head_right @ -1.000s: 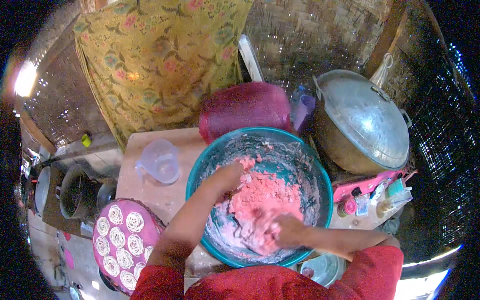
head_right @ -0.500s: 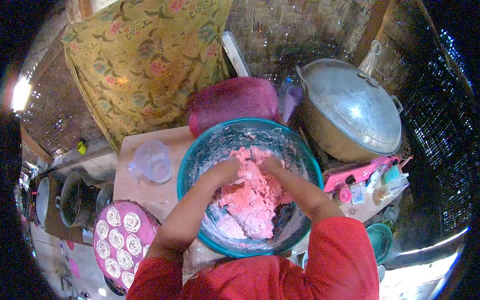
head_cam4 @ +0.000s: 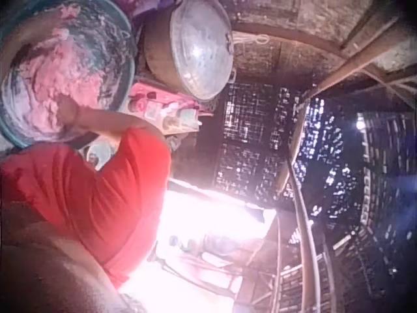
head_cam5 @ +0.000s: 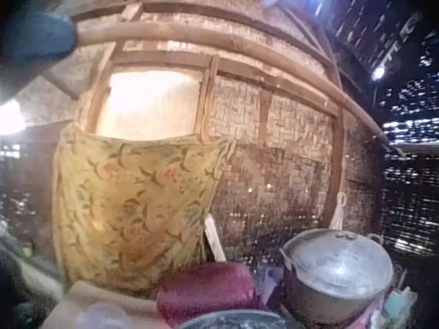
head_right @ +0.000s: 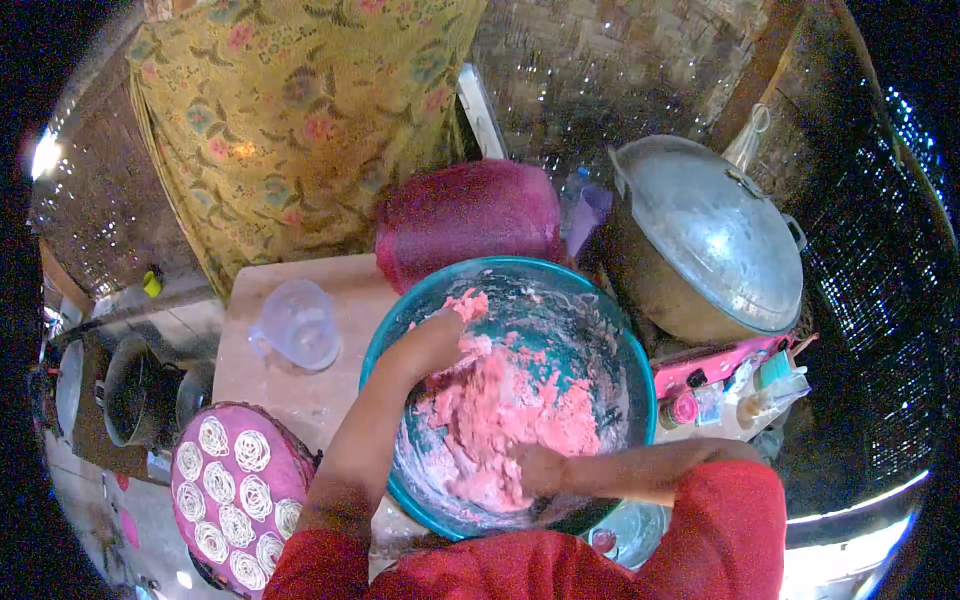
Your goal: The person kneads a pink dough mixture by hand in a large basin, repeatedly folding and pressing the mixture to incorporate white powder.
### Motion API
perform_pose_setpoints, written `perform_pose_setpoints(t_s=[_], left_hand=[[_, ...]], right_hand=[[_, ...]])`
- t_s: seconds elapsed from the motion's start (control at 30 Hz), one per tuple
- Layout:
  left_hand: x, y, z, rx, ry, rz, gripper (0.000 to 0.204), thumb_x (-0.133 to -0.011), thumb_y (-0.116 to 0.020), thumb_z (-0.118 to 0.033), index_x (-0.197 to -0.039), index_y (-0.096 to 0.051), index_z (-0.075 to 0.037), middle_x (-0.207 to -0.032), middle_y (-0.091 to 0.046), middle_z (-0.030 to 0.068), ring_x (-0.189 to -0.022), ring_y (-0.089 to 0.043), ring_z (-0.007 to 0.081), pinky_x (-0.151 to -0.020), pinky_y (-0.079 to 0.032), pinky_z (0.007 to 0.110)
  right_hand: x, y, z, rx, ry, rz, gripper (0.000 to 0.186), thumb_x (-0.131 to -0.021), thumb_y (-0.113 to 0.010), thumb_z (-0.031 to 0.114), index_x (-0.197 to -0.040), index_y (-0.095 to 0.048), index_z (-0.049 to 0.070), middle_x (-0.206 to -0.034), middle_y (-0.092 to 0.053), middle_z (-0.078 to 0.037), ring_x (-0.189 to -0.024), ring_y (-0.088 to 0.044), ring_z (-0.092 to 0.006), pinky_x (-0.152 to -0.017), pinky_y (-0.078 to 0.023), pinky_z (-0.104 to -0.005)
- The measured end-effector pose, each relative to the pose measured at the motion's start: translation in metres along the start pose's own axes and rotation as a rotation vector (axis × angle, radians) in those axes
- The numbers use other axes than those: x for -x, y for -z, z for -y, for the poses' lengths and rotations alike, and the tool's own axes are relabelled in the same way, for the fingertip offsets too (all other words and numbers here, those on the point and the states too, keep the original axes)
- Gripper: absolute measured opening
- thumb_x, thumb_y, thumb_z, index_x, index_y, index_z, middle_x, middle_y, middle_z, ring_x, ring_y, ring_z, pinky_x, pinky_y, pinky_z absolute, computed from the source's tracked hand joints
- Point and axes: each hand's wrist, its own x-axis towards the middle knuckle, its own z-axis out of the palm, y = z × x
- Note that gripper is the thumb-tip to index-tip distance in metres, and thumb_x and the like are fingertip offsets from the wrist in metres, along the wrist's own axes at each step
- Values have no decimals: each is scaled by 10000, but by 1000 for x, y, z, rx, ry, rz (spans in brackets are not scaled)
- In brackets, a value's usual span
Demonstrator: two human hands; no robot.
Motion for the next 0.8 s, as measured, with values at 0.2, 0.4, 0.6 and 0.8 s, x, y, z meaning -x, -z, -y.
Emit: perform_pose_setpoints(t_s=[0.2,0.4,0.6,0.8], left_hand=[[-3,-4,9,67,-33,59,343,-727,-543,-152,-980,-502,77,-995,-523,280,-934,-527,376,-772,-421,434],[-22,-21,28,-49,-55,63,329,-709,-557,-136,-978,-520,52,-975,-543,259,-920,-537,375,-781,-420,447],[-38,-54,43,-39,-111,-20,291,-693,-592,-160,-907,-567,35,-965,-557,235,-887,-547,380,-746,-437,428],[-18,-20,9,-39,-79,67,435,-705,-506,-23,-1136,-459,-63,-1121,-477,224,-1057,-465,348,-810,-391,493]], right_hand=[[-72,28,-32,-113,-104,-408,764,-467,-726,233,-1154,-440,57,-1094,-488,-198,-1048,-435,-344,-901,-341,-422],[-126,88,-33,62,-367,-507,353,-499,-720,236,-757,-580,39,-806,-568,-171,-725,-549,-347,-599,-447,-425],[-129,47,-56,-23,-330,-395,534,-653,-646,289,-1041,-440,-15,-765,-562,-178,-753,-549,-356,-610,-446,-408],[-4,128,9,-912,81,-517,500,-758,-592,325,-1135,-458,26,-996,-552,-106,-885,-545,-199,-747,-442,-315]])
